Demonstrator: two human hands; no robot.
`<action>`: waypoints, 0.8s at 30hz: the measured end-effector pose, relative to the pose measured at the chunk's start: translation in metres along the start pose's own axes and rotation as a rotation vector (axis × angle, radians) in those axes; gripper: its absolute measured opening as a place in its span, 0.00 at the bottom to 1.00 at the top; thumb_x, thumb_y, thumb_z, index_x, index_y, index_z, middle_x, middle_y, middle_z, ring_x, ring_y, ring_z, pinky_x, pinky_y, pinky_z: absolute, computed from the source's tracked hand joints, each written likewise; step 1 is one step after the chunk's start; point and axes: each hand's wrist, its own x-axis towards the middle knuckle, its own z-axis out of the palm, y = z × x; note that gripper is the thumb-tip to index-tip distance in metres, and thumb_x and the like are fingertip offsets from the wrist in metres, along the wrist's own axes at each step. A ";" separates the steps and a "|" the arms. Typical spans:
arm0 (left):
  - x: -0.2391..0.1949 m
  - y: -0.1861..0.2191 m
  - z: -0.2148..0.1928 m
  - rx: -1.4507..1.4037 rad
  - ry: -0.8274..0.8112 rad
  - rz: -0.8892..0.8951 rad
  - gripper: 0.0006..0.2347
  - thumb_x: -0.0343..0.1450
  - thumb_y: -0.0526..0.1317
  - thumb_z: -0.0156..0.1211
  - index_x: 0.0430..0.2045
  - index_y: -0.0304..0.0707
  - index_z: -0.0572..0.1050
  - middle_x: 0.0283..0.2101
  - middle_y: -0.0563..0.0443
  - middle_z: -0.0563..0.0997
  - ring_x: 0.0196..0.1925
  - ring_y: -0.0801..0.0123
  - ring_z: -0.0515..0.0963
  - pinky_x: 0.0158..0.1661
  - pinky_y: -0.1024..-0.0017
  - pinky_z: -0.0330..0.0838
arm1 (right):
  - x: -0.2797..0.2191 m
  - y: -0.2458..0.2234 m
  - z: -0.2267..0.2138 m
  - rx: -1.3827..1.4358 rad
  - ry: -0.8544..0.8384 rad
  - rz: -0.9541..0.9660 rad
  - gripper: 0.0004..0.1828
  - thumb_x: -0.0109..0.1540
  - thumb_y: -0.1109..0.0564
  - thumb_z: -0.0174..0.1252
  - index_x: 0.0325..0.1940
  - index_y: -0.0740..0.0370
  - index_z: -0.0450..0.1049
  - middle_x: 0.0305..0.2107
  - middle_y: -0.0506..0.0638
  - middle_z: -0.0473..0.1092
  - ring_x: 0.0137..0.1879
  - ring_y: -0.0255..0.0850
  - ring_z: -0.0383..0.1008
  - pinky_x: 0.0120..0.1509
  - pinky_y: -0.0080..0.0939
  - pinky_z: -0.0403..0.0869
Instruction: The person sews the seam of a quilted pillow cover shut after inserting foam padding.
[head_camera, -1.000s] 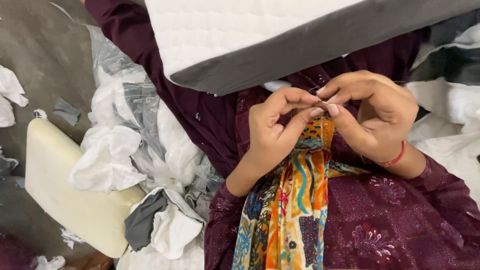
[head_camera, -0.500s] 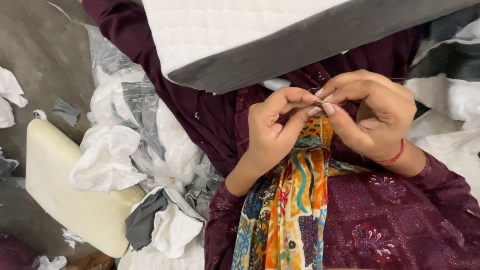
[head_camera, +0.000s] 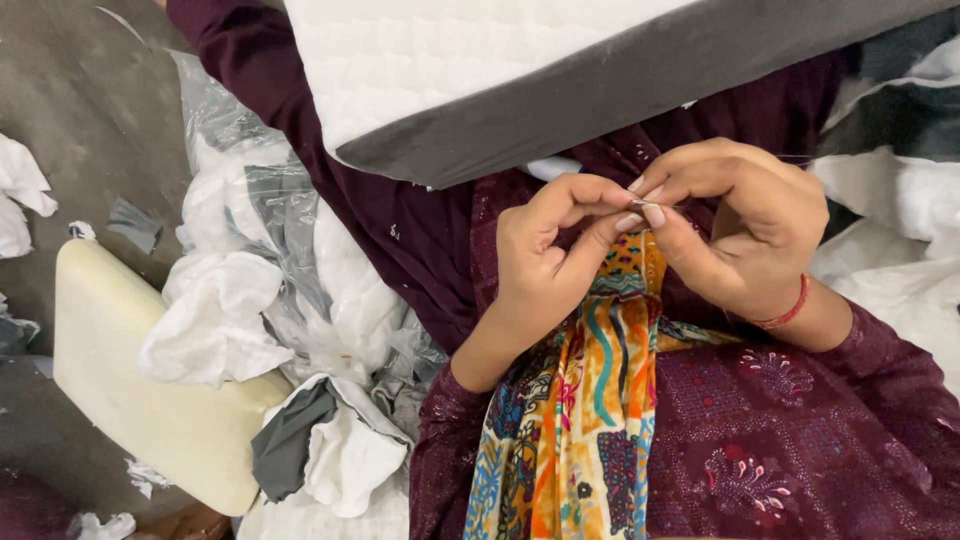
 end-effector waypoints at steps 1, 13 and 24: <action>0.000 0.001 0.000 0.007 0.000 -0.002 0.05 0.78 0.25 0.60 0.45 0.26 0.75 0.41 0.46 0.85 0.46 0.74 0.85 0.50 0.80 0.80 | 0.000 0.000 0.000 -0.002 0.002 -0.002 0.07 0.62 0.66 0.63 0.39 0.73 0.72 0.37 0.63 0.75 0.40 0.44 0.78 0.44 0.36 0.76; 0.001 0.003 -0.001 0.006 -0.009 0.001 0.05 0.77 0.24 0.60 0.45 0.26 0.74 0.41 0.45 0.85 0.46 0.73 0.85 0.50 0.79 0.80 | 0.001 -0.001 -0.001 -0.016 -0.016 -0.005 0.07 0.61 0.67 0.63 0.39 0.72 0.72 0.37 0.62 0.75 0.41 0.45 0.78 0.46 0.38 0.76; 0.000 0.002 -0.002 -0.025 -0.016 -0.023 0.04 0.78 0.24 0.60 0.45 0.25 0.75 0.41 0.46 0.84 0.46 0.74 0.86 0.49 0.80 0.80 | 0.003 -0.001 -0.002 -0.018 -0.031 -0.003 0.06 0.59 0.68 0.62 0.38 0.73 0.72 0.37 0.62 0.75 0.39 0.43 0.78 0.44 0.37 0.75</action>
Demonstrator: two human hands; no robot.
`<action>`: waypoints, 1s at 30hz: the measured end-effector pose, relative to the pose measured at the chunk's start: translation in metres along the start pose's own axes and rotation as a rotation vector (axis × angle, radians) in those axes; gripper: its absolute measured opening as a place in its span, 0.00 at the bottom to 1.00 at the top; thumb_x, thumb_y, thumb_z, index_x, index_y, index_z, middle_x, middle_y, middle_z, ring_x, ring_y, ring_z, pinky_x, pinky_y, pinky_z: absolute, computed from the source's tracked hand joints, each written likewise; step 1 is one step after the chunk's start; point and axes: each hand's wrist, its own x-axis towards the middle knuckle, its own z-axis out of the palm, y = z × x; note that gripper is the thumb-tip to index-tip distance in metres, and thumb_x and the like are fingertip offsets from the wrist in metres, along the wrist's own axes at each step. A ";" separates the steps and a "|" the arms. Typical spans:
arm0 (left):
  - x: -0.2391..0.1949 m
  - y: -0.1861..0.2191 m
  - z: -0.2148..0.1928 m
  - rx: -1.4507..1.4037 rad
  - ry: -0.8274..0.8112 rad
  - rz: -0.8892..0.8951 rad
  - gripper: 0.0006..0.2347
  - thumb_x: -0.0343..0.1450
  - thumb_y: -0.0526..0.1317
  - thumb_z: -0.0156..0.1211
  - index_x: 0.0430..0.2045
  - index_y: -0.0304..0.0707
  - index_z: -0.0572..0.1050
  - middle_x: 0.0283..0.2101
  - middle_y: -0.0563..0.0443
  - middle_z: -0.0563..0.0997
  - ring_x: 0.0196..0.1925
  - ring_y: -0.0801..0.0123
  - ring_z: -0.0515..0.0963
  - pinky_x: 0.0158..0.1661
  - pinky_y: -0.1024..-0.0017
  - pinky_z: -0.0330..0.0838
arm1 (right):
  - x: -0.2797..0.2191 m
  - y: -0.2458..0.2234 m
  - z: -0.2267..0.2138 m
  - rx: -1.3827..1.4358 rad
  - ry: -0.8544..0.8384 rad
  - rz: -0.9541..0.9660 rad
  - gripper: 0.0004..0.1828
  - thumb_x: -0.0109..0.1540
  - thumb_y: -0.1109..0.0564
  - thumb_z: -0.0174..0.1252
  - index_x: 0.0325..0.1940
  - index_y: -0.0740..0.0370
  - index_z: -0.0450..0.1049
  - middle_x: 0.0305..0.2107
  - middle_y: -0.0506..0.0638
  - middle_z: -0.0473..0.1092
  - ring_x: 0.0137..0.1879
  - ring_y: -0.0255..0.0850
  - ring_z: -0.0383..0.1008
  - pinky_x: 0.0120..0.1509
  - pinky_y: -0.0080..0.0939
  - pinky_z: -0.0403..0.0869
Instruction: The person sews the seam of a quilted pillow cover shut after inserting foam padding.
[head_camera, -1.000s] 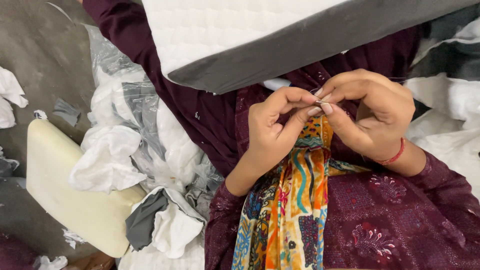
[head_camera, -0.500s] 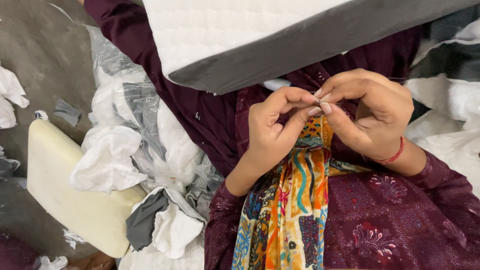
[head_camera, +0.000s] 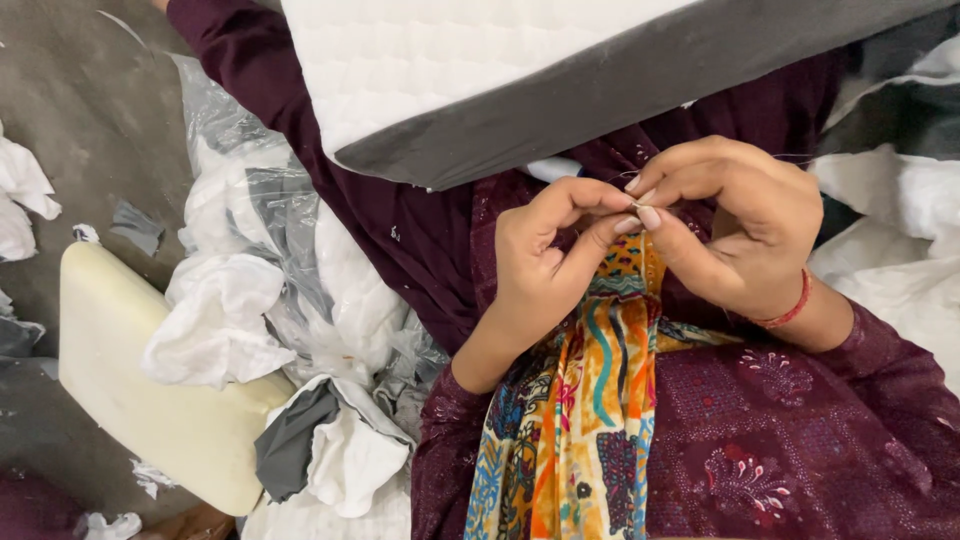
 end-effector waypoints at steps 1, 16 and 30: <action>0.000 -0.001 0.000 0.011 0.000 0.009 0.04 0.78 0.25 0.60 0.45 0.26 0.75 0.41 0.47 0.84 0.45 0.74 0.85 0.49 0.80 0.80 | 0.000 0.000 0.000 -0.003 -0.002 -0.004 0.05 0.60 0.68 0.62 0.38 0.73 0.72 0.37 0.63 0.75 0.39 0.43 0.78 0.44 0.37 0.75; -0.002 -0.002 0.001 -0.009 0.019 0.002 0.04 0.78 0.26 0.60 0.46 0.26 0.76 0.41 0.47 0.84 0.45 0.75 0.85 0.48 0.80 0.80 | -0.003 0.001 0.002 0.046 0.009 0.025 0.05 0.64 0.67 0.59 0.39 0.74 0.70 0.39 0.63 0.74 0.42 0.44 0.77 0.48 0.38 0.76; -0.002 -0.001 0.001 0.001 0.017 0.004 0.05 0.78 0.26 0.61 0.46 0.27 0.76 0.40 0.47 0.84 0.44 0.76 0.85 0.47 0.82 0.79 | -0.014 0.011 0.005 0.103 0.022 0.063 0.06 0.67 0.64 0.59 0.40 0.73 0.70 0.40 0.61 0.74 0.43 0.41 0.77 0.49 0.35 0.76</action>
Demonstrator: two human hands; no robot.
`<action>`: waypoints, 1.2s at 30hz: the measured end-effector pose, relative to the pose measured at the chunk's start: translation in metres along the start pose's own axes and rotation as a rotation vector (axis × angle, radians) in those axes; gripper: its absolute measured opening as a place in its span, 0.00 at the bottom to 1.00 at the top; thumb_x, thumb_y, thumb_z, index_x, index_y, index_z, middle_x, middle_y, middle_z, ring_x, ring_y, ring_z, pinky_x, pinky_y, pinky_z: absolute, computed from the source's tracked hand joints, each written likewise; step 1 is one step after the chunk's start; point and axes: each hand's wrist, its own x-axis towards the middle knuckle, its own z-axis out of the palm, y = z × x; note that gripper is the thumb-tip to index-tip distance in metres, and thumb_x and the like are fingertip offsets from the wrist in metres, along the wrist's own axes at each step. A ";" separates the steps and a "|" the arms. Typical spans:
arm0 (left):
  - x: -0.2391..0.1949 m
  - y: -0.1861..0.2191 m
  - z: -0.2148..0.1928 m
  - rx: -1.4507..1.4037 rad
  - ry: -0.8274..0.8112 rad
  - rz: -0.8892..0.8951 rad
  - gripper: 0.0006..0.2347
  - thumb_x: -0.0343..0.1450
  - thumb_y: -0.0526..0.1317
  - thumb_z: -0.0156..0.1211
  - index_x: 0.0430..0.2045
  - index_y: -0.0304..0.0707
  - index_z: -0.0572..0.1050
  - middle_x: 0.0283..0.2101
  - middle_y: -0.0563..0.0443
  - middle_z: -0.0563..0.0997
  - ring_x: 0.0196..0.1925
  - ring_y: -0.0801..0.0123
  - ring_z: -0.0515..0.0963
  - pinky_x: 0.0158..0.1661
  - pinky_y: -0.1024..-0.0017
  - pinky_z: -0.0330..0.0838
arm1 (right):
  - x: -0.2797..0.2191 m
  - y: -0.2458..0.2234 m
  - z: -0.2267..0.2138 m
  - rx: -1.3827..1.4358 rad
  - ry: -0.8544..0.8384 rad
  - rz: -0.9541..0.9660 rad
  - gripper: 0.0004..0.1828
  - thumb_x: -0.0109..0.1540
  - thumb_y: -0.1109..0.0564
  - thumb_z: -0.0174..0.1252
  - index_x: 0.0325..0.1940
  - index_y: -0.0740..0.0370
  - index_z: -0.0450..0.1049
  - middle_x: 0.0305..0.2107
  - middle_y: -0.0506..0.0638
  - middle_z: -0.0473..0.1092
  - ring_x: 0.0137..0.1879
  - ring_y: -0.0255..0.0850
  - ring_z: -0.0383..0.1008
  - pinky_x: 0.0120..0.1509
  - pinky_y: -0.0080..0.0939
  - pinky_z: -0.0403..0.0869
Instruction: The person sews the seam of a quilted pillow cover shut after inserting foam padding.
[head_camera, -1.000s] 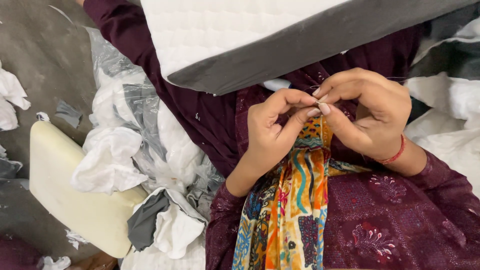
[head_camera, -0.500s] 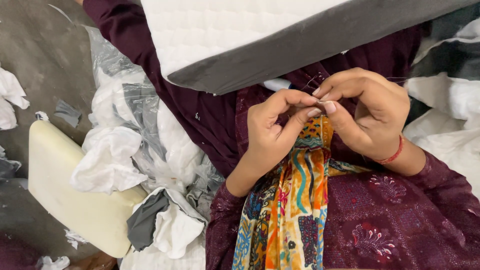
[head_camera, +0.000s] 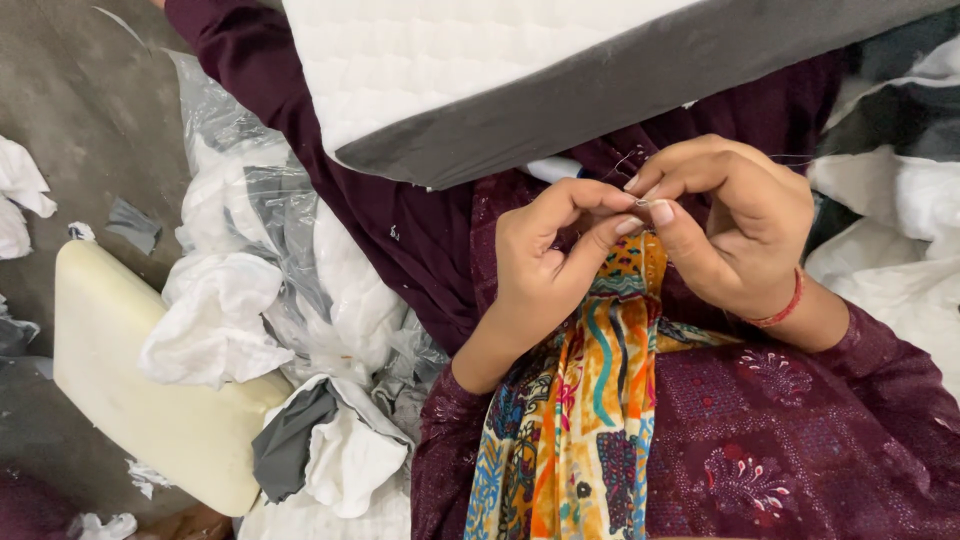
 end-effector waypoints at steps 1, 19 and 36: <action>-0.001 0.000 0.000 -0.010 0.000 -0.006 0.05 0.78 0.26 0.61 0.46 0.27 0.75 0.41 0.47 0.84 0.45 0.76 0.85 0.47 0.81 0.79 | -0.003 0.003 -0.001 -0.001 -0.006 -0.002 0.06 0.68 0.64 0.60 0.41 0.72 0.71 0.40 0.60 0.75 0.43 0.40 0.78 0.50 0.35 0.77; 0.023 0.037 -0.003 0.533 0.041 0.445 0.16 0.66 0.38 0.73 0.46 0.34 0.78 0.49 0.45 0.82 0.49 0.60 0.85 0.51 0.69 0.80 | -0.008 0.014 -0.002 0.138 -0.090 0.143 0.02 0.68 0.65 0.56 0.42 0.67 0.71 0.35 0.50 0.72 0.40 0.33 0.71 0.45 0.31 0.70; 0.032 0.031 -0.002 0.790 0.161 0.616 0.05 0.67 0.35 0.70 0.25 0.37 0.78 0.31 0.53 0.82 0.31 0.65 0.83 0.32 0.70 0.76 | -0.003 0.035 0.007 0.430 -0.191 0.283 0.06 0.68 0.60 0.57 0.41 0.67 0.73 0.32 0.44 0.70 0.38 0.27 0.67 0.41 0.30 0.68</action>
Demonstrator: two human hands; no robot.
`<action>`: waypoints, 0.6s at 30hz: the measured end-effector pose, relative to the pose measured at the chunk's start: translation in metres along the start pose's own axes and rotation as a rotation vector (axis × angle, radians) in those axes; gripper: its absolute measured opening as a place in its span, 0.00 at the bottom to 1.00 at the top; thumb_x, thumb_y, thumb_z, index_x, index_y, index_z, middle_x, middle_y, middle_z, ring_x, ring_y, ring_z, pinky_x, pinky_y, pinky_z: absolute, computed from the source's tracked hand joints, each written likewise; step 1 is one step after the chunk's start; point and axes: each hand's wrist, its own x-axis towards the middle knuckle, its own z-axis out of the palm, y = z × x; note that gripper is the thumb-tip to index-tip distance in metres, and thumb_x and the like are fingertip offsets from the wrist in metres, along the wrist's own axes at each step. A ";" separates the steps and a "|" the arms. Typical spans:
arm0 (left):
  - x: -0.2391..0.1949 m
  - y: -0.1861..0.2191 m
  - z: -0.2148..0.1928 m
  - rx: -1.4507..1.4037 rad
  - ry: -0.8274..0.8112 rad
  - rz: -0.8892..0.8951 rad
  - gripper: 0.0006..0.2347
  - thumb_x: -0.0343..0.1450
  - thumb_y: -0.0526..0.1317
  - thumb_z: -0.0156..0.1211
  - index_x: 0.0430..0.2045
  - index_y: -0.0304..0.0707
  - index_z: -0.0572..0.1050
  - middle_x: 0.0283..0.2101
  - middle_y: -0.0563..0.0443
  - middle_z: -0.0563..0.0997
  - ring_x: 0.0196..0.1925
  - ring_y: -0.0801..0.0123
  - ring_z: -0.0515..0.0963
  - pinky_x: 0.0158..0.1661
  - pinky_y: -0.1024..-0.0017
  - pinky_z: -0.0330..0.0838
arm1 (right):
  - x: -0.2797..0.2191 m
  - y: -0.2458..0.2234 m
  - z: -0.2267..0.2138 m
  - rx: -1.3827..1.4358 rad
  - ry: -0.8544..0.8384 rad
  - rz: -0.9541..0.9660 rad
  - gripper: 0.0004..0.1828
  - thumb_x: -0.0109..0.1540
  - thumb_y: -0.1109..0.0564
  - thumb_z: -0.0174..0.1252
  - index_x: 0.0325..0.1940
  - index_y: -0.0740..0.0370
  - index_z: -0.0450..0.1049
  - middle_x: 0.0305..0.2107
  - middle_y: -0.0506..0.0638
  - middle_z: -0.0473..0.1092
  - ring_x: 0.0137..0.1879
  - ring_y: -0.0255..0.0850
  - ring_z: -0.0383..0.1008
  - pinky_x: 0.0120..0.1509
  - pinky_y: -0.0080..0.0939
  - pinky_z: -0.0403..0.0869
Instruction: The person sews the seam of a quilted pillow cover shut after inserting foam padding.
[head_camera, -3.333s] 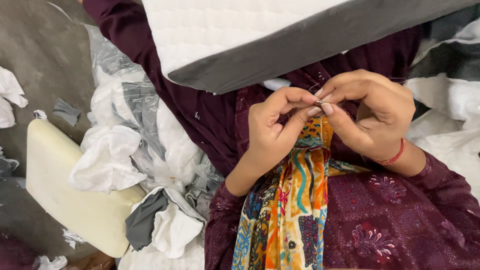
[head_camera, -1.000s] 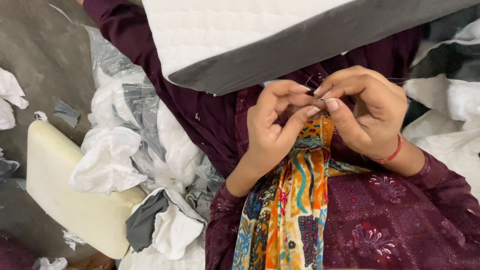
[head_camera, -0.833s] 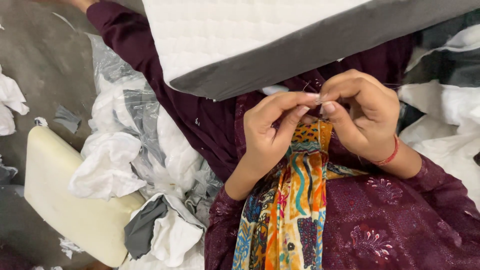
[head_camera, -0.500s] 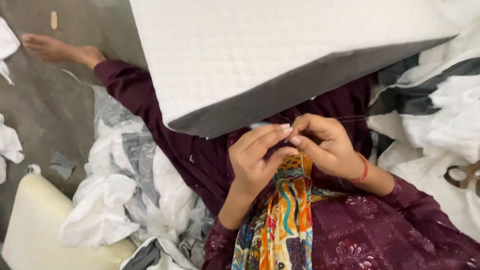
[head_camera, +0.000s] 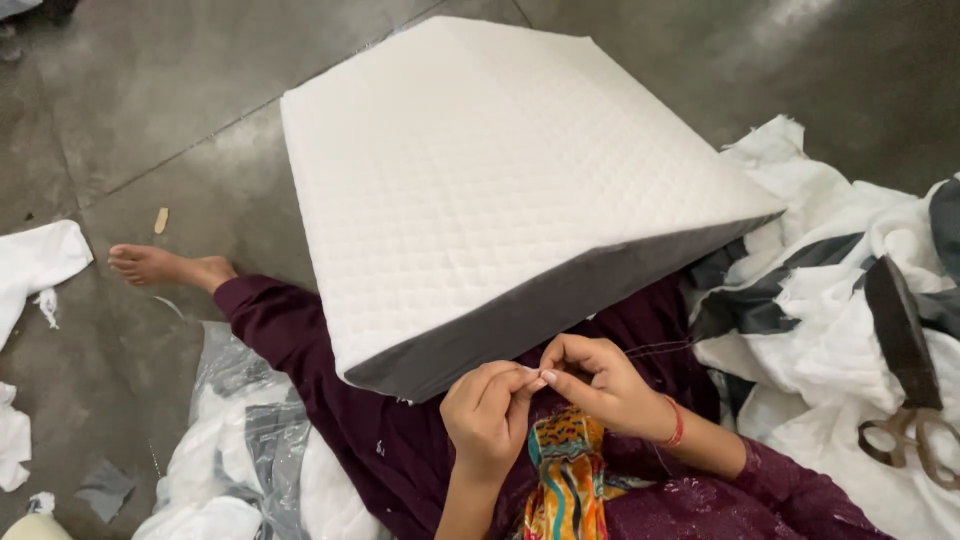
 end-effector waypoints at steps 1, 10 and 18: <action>0.000 -0.001 0.002 0.029 0.006 -0.005 0.06 0.67 0.36 0.70 0.24 0.37 0.77 0.29 0.53 0.81 0.28 0.65 0.82 0.29 0.70 0.74 | 0.000 -0.003 0.002 -0.036 0.025 -0.035 0.05 0.67 0.61 0.57 0.41 0.67 0.73 0.32 0.44 0.71 0.38 0.26 0.67 0.40 0.30 0.69; -0.012 -0.017 0.012 0.029 -0.024 -0.134 0.08 0.70 0.38 0.67 0.22 0.35 0.75 0.26 0.50 0.78 0.23 0.62 0.78 0.24 0.68 0.69 | 0.010 -0.009 0.009 -0.351 0.169 -0.203 0.05 0.58 0.66 0.65 0.38 0.66 0.77 0.23 0.47 0.66 0.23 0.31 0.62 0.25 0.33 0.60; -0.008 -0.021 0.017 -0.005 0.014 -0.151 0.06 0.69 0.35 0.63 0.22 0.36 0.74 0.28 0.50 0.78 0.25 0.59 0.79 0.25 0.67 0.69 | 0.019 -0.001 0.004 -0.502 0.223 -0.314 0.05 0.56 0.65 0.69 0.35 0.63 0.79 0.20 0.48 0.65 0.22 0.36 0.63 0.25 0.37 0.61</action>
